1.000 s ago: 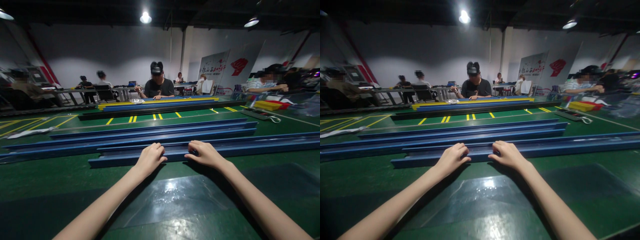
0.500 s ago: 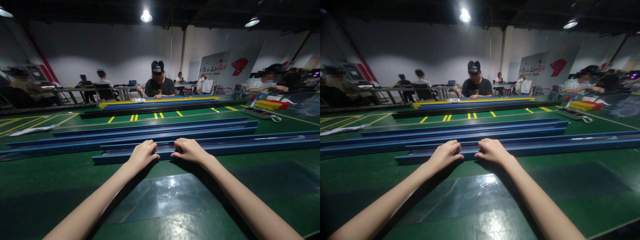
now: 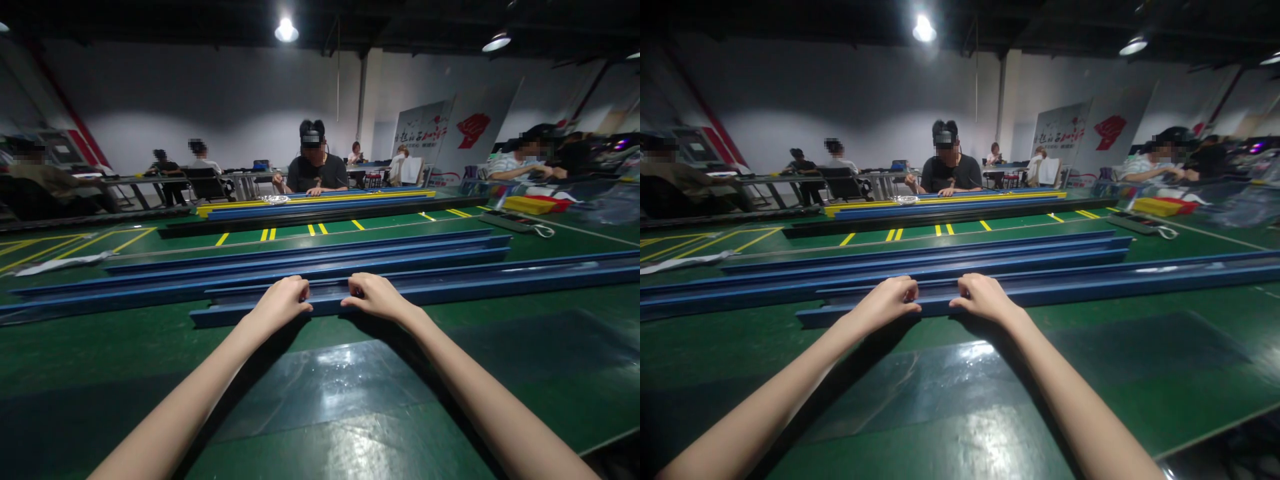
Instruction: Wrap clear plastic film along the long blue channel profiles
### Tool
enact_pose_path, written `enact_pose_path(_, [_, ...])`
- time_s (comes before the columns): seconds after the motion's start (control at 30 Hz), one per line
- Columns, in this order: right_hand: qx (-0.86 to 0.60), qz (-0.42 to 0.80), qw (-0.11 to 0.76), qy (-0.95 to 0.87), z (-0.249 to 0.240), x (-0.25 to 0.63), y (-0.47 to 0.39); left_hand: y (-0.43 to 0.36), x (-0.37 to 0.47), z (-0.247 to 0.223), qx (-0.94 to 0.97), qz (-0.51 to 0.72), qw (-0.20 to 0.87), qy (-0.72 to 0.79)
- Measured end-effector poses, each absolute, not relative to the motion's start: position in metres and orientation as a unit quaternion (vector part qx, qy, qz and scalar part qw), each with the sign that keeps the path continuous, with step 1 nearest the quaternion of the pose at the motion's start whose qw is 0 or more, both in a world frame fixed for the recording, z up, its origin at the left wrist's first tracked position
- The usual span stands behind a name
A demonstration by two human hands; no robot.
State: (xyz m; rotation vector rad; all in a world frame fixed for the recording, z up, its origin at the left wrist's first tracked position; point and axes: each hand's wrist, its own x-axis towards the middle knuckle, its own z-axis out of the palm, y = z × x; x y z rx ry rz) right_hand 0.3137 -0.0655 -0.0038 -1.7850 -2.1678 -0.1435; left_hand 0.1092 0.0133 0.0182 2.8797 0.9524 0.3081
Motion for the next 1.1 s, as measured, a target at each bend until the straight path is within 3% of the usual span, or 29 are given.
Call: enact_pose_path(1.1, [-0.600,-0.070,0.180,-0.776,-0.008,0.315,-0.070,0.026,0.099,0.022,0.946,0.042,0.036,0.319])
